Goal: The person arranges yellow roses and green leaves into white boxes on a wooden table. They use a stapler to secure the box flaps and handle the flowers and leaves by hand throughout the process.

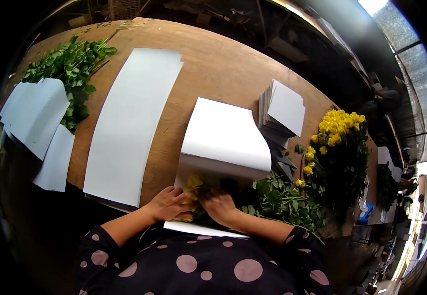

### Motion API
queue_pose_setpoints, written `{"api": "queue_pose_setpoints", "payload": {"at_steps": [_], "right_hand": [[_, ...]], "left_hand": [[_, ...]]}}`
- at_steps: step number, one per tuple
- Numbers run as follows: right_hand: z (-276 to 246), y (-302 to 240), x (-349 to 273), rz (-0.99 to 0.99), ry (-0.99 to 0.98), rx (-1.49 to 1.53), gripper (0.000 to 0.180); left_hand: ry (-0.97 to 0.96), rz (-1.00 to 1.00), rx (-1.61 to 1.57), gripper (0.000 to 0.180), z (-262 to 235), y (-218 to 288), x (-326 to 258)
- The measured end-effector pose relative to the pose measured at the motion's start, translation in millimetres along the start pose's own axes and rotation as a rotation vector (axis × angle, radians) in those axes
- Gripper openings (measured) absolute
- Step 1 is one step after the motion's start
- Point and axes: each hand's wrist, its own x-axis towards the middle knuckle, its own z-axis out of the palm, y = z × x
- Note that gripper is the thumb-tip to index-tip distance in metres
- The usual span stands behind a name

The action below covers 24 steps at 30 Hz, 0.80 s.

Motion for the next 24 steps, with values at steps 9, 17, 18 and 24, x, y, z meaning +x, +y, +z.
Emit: {"api": "queue_pose_setpoints", "payload": {"at_steps": [9,17,18,24], "right_hand": [[-61.7,22.7,4.8,0.054,0.097,0.478,0.014],[-78.6,285.7,-168.7,1.230,0.533,0.066,0.017],[-67.8,311.2,-197.5,1.362,0.467,-0.040,0.019],[-23.6,349.0,-221.5,1.563,0.081,0.006,0.035]], "left_hand": [[-0.134,-0.045,-0.222,0.029,9.1,-3.8,0.5],[-0.149,-0.093,-0.283,0.034,7.8,0.9,10.6],[-0.152,-0.095,-0.294,0.034,8.7,0.4,11.7],[-0.145,-0.098,-0.312,0.030,1.3,1.9,10.6]]}}
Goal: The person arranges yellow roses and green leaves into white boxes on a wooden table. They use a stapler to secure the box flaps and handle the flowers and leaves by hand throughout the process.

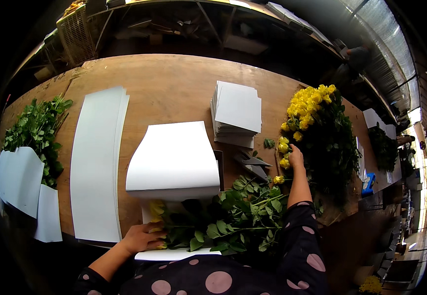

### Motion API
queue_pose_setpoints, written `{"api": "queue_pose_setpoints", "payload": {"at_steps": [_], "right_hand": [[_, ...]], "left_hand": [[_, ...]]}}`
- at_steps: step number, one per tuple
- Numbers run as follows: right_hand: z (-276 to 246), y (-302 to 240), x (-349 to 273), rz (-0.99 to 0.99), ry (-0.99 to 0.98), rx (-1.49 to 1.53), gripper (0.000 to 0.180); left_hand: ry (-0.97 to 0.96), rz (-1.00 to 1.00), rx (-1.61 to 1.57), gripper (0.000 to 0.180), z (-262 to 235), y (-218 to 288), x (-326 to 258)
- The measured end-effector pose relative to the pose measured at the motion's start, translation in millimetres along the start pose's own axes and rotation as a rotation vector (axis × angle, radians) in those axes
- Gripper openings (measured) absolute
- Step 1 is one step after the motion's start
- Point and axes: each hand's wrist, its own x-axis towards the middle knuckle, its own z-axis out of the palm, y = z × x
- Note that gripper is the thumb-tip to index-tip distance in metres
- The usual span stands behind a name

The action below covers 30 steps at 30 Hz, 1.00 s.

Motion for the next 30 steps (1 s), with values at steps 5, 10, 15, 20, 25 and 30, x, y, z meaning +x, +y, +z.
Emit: {"api": "queue_pose_setpoints", "payload": {"at_steps": [5,10,15,20,25,30], "right_hand": [[2.0,7.9,-12.1,-0.066,-0.024,-0.132,0.031],[-60.5,52.3,-25.2,-0.320,0.642,0.639,0.018],[-185.4,83.5,-90.2,-0.493,1.043,0.069,0.021],[-246.0,46.8,-152.1,-0.477,1.031,0.206,0.016],[-272.2,-11.6,-200.0,-0.640,1.097,-0.065,0.017],[-269.3,-140.6,-297.9,-0.773,0.724,-0.058,0.019]], "left_hand": [[-0.022,0.031,0.048,0.027,1.2,-5.1,-3.4],[-0.016,0.015,0.058,0.025,1.7,-1.0,-3.1],[-0.006,0.021,0.075,0.024,4.1,0.3,-1.3],[0.029,0.018,0.057,0.026,11.0,-1.6,-2.9],[0.078,0.077,0.054,0.032,10.7,-4.5,-4.2],[0.084,0.094,0.079,0.032,8.1,-3.8,-2.6]]}}
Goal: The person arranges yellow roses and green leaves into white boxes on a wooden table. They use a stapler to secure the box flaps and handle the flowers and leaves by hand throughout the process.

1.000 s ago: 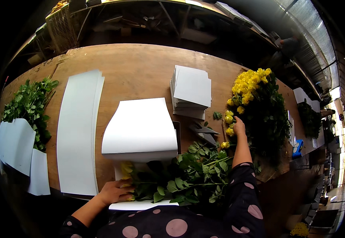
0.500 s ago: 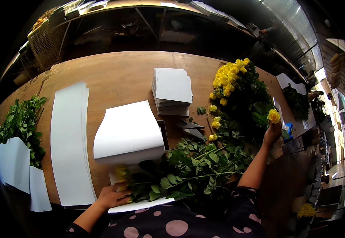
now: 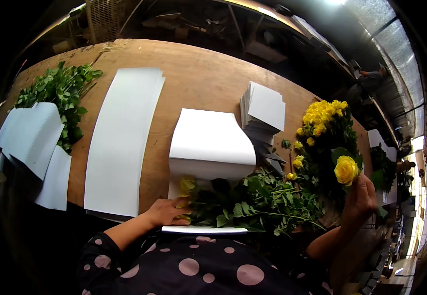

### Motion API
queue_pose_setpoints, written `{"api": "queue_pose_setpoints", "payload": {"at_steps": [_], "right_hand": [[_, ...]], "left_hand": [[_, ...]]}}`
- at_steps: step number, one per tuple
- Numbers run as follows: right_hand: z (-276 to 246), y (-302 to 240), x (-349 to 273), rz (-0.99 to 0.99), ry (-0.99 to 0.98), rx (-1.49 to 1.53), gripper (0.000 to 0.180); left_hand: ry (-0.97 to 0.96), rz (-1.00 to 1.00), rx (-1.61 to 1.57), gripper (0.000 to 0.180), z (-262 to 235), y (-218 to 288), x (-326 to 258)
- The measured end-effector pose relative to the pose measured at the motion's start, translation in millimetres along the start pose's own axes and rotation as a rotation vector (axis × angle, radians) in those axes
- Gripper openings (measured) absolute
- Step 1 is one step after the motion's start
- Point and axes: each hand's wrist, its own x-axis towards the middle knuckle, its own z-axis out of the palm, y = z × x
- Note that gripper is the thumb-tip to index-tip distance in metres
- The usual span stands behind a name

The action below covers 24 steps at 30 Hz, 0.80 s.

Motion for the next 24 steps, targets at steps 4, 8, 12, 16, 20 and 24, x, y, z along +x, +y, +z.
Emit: {"api": "queue_pose_setpoints", "payload": {"at_steps": [4,8,12,16,20,24], "right_hand": [[66.2,-127.5,-17.9,-0.351,-0.540,0.456,0.018],[163.5,-166.6,-77.8,-0.381,-0.967,0.636,0.011],[200.9,-167.6,-100.2,-0.159,-1.217,0.785,0.025],[215.7,-168.1,-103.1,0.188,-1.488,0.937,0.044],[221.9,-167.0,-95.9,0.198,-1.579,0.959,0.040],[211.8,-172.7,-109.9,-0.153,-1.043,0.759,0.036]], "left_hand": [[0.017,-0.044,0.051,0.031,2.2,1.6,-32.4],[0.010,-0.013,0.041,0.032,5.7,1.4,-23.7],[0.023,-0.010,-0.006,0.030,12.2,-1.1,-24.4],[0.025,-0.020,-0.050,0.031,15.7,-1.5,-26.9],[-0.011,-0.028,-0.087,0.032,18.2,-3.3,-29.5],[0.031,-0.009,-0.101,0.036,25.0,-6.3,-29.4]]}}
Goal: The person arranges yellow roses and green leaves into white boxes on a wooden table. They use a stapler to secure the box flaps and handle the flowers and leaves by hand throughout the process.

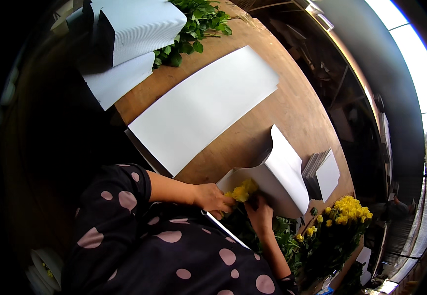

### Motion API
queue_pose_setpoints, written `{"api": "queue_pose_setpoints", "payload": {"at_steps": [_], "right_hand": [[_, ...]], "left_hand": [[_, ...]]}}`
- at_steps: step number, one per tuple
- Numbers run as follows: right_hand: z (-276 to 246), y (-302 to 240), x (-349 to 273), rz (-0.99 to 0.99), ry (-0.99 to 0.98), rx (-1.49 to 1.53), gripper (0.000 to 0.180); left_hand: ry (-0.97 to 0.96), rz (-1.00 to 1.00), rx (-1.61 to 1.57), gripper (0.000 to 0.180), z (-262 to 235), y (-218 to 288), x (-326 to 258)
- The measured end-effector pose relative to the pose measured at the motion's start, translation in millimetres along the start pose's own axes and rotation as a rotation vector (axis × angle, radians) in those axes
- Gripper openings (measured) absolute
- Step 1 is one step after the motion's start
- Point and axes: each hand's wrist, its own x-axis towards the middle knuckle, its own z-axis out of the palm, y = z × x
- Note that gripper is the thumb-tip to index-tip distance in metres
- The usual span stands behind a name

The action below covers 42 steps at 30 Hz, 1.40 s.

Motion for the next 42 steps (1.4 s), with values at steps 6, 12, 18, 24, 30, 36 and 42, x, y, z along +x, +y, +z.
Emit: {"api": "queue_pose_setpoints", "payload": {"at_steps": [6,12,18,24,30,36,42], "right_hand": [[18.9,10.9,4.6,-0.072,0.102,-0.136,0.041],[19.2,6.4,5.3,-0.061,0.080,-0.181,0.039],[-11.7,-16.8,6.5,-0.079,0.029,-0.277,0.036],[2.7,-4.7,15.5,-0.235,0.180,-0.470,0.033],[7.5,11.1,16.6,-0.284,0.233,-0.364,0.017],[19.4,29.5,23.6,-0.232,0.058,-0.404,0.034],[21.5,11.8,27.1,-0.195,0.019,-0.669,0.039]], "left_hand": [[-0.029,-0.017,0.110,0.043,-10.7,4.1,4.6],[-0.077,-0.026,0.087,0.045,-17.4,3.1,9.1],[-0.274,-0.231,-0.049,0.041,-33.0,9.7,14.6],[-0.278,-0.251,-0.025,0.044,-30.5,12.0,15.5],[-0.268,-0.239,0.029,0.040,-25.1,11.2,13.8],[-0.209,-0.208,0.025,0.038,-23.3,11.6,10.9],[-0.153,-0.148,0.035,0.033,-20.0,8.2,11.4]]}}
